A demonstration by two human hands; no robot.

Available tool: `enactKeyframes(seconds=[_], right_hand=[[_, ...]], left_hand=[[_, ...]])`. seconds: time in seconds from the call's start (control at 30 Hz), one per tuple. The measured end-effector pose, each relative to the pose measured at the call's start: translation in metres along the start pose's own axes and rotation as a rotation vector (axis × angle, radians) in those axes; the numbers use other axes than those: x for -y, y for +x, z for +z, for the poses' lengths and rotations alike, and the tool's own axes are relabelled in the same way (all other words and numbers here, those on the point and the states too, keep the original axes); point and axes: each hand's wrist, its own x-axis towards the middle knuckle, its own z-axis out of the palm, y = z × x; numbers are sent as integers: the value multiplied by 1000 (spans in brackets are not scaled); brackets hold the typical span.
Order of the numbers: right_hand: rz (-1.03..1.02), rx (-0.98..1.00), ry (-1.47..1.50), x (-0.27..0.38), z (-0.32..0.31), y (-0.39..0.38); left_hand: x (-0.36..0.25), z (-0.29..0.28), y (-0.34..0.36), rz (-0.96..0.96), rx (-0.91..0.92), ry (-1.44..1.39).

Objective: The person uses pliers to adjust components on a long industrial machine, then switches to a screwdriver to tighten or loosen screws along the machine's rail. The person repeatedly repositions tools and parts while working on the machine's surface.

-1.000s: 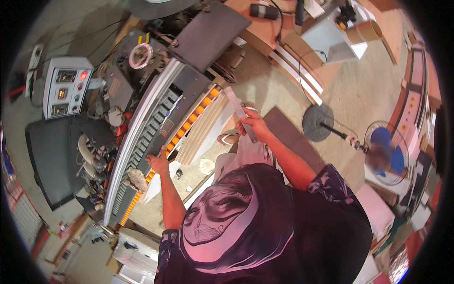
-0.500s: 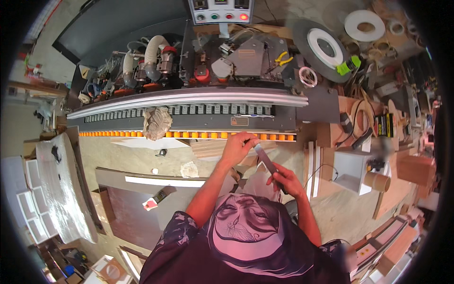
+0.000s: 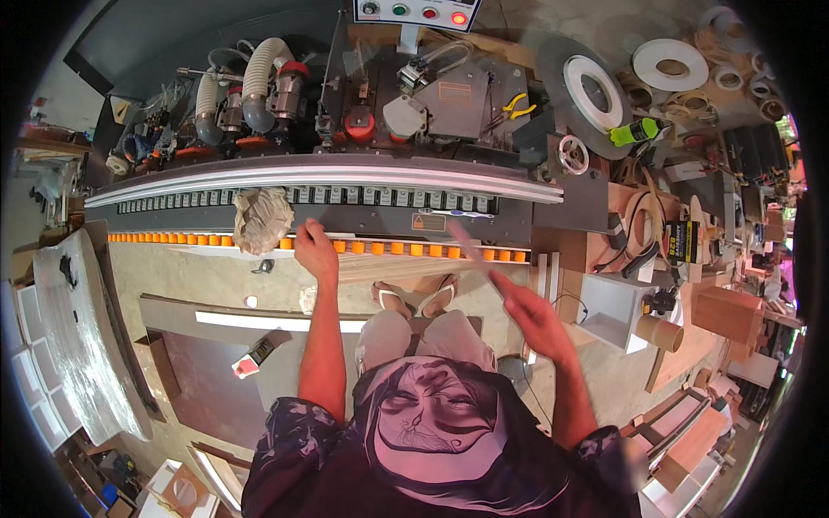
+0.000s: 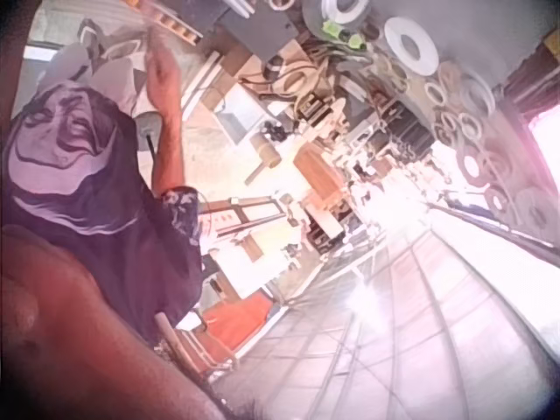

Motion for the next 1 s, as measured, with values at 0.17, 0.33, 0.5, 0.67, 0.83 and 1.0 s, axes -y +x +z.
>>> enactKeyframes(seconds=[0.17, 0.33, 0.5, 0.67, 0.83, 1.0], right_hand=[[-22, -56, -467, 49, -43, 120], [66, 14, -693, 32, -34, 207], [194, 170, -797, 47, -11, 259], [165, 164, -786, 31, 5, 293], [112, 130, -842, 20, 9, 305], [130, 158, -887, 27, 5, 308]], left_hand=[[13, 57, 19, 81, -372, 503], [-18, 81, 7, 6, -378, 743], [-17, 84, 11, -16, -382, 785], [-19, 82, 13, -17, -397, 780], [-15, 84, 14, -1, -422, 788], [-15, 83, 13, -7, -420, 759]])
